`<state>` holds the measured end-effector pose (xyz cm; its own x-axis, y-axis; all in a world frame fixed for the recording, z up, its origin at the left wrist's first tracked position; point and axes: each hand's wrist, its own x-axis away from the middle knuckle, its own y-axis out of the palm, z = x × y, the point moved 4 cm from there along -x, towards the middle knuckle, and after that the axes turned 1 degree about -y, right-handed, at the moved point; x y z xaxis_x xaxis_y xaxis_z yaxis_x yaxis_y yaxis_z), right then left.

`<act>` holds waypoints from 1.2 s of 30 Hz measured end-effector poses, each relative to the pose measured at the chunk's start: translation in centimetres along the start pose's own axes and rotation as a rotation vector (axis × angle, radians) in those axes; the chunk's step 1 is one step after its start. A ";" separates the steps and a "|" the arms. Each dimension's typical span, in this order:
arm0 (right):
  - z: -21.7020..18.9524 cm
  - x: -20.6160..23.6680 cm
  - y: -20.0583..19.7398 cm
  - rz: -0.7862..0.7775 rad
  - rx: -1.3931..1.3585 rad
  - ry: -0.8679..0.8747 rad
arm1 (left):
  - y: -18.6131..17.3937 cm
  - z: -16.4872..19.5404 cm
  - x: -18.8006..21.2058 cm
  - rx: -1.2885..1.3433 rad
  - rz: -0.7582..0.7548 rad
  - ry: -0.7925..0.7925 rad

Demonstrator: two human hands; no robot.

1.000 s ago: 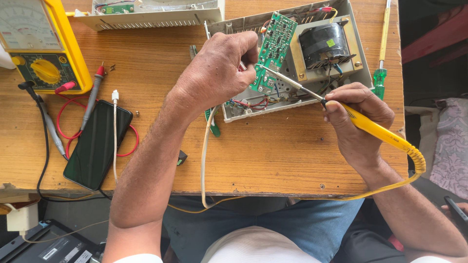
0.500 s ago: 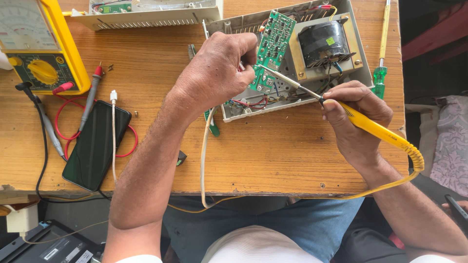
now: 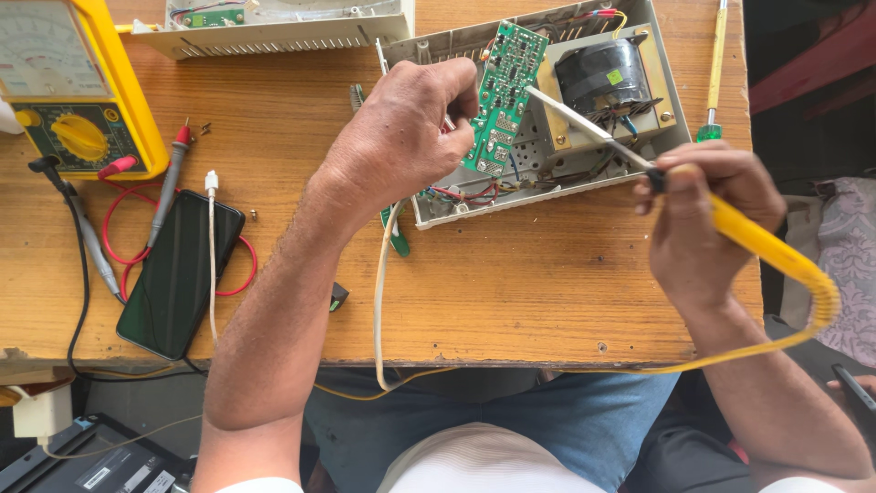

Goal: The person uses a soldering iron to work on a green circuit board inside an open white appliance housing. They then place the board back into the housing and use a screwdriver to secure the casing.

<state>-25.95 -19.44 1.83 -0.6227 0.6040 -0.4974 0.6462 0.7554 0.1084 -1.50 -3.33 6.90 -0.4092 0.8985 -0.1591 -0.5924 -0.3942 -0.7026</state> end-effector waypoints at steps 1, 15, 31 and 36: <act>-0.1 -0.1 -0.4 0.026 -0.019 -0.009 | 0.0 0.0 0.0 0.009 -0.001 -0.004; -3.3 0.1 0.4 -0.116 0.539 -0.219 | -0.9 1.3 0.2 0.038 0.043 0.017; -6.9 0.1 3.4 -0.291 0.793 -0.535 | -2.2 1.2 -0.2 0.191 0.188 0.074; -7.6 -1.3 6.5 -0.339 0.978 -0.495 | -0.6 1.1 0.2 0.050 0.160 0.108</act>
<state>-24.23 -13.39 9.70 -0.7283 0.0770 -0.6810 0.6796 0.2085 -0.7033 -2.01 -3.17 8.07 -0.4254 0.8383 -0.3410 -0.5607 -0.5399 -0.6278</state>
